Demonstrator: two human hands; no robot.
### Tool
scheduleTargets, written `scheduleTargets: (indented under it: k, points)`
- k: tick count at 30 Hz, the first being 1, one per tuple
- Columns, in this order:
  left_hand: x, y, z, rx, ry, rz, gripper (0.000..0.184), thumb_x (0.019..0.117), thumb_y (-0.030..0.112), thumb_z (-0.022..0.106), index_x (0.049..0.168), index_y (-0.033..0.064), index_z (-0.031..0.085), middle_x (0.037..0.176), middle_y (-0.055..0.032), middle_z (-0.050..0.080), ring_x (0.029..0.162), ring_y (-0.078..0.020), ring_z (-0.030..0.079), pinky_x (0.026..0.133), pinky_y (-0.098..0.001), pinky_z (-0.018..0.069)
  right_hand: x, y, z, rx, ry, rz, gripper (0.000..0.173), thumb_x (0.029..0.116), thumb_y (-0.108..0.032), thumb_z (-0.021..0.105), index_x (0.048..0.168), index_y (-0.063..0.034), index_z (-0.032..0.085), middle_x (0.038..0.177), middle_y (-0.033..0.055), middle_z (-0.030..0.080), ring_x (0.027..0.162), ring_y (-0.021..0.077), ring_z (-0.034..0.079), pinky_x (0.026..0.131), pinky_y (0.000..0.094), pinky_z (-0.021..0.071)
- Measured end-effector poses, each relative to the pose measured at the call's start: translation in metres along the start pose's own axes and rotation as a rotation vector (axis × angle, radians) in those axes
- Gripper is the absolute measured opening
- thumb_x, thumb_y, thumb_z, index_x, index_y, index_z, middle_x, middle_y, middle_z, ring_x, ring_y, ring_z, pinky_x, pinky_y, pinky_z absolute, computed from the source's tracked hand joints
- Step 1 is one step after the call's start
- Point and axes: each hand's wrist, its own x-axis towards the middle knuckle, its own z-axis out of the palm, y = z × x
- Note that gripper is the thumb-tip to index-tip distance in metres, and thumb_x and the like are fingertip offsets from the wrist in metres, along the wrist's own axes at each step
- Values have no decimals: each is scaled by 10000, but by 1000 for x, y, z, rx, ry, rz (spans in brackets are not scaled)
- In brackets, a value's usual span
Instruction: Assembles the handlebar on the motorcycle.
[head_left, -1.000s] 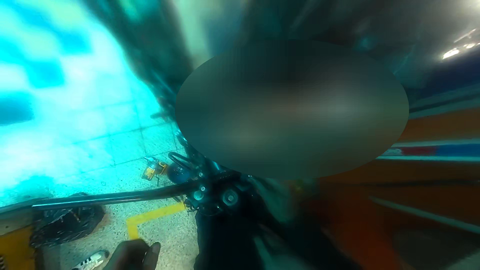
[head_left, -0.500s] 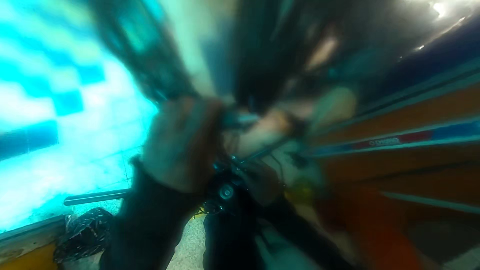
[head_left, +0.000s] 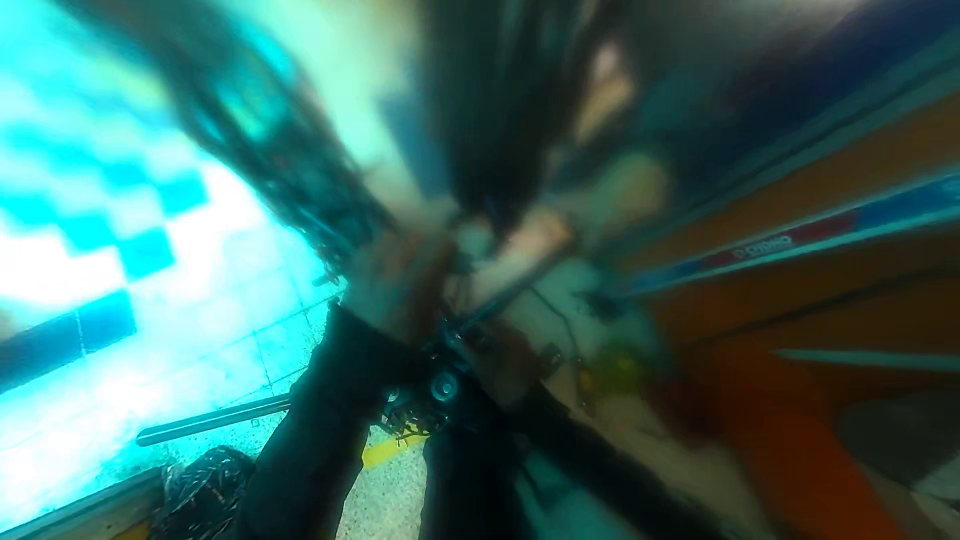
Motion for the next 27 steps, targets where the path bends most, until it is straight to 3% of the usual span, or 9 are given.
scheduleTargets:
  k: [6, 13, 16, 18, 21, 22, 24, 26, 27]
  points:
    - [0, -3, -9, 15, 7, 19, 195, 991, 127, 611, 1146, 37, 689, 995, -179, 685, 940, -372, 665, 818, -516, 539, 0, 6, 9, 26, -11, 31, 265, 935, -350, 737, 1098, -141, 746, 882, 20, 748, 779, 171, 720, 752, 461, 607]
    - [3, -6, -9, -20, -62, 44, 199, 950, 65, 643, 1139, 40, 701, 1008, -178, 683, 955, -378, 664, 823, -529, 542, 2, 5, 10, 45, 37, 56, 213, 906, -350, 786, 1014, -173, 738, 786, -11, 722, 677, 152, 689, 654, 453, 593]
    - [6, -10, -10, -77, -85, 143, 169, 922, 43, 635, 1074, 45, 708, 969, -153, 686, 947, -352, 666, 838, -520, 535, 0, 5, 10, 46, 24, 58, 222, 907, -336, 786, 1030, -160, 732, 800, 1, 721, 691, 159, 690, 672, 452, 595]
    - [7, -16, -8, -202, -109, 195, 176, 905, 153, 640, 1034, 60, 715, 1058, -134, 683, 1079, -330, 622, 957, -520, 487, 1, 6, 5, 47, -26, 55, 264, 902, -319, 793, 1076, -134, 721, 822, 34, 726, 708, 192, 697, 686, 481, 594]
    - [2, -29, 17, -523, 56, 148, 359, 856, 402, 751, 924, 66, 646, 1376, -220, 527, 1364, -320, 468, 1103, -447, 445, -1, 3, -14, 0, -48, -27, 362, 891, -343, 798, 1169, -128, 710, 901, 36, 754, 779, 190, 728, 737, 484, 614]
    - [-1, -31, 28, -623, 150, 119, 400, 872, 465, 736, 949, 84, 641, 1458, -211, 461, 1381, -275, 456, 1072, -381, 485, 1, -1, -22, 13, -34, -83, 376, 893, -327, 793, 1200, -128, 707, 958, 30, 757, 823, 166, 730, 769, 449, 624]
    - [-5, -30, 47, -757, 303, 81, 508, 956, 530, 626, 1124, 51, 645, 1567, -204, 381, 1421, -249, 429, 1100, -366, 464, 14, -13, -39, 145, -18, -292, 413, 904, -236, 775, 1271, -71, 682, 1116, 66, 729, 961, 136, 711, 866, 363, 611]
    - [-9, -21, 60, -922, 382, 20, 678, 1016, 578, 503, 1355, -6, 559, 1561, -156, 439, 1429, -225, 445, 1150, -385, 429, 34, -33, -56, 301, -156, -452, 435, 986, -178, 660, 1381, -12, 587, 1254, 102, 684, 1106, 123, 676, 969, 316, 576]
    - [-10, -15, 62, -1059, 400, -46, 706, 1007, 595, 502, 1418, 20, 514, 1541, -109, 481, 1393, -198, 486, 1127, -370, 447, 45, -41, -63, 342, -227, -485, 425, 1013, -160, 610, 1402, 2, 556, 1257, 109, 677, 1101, 115, 676, 966, 299, 577]
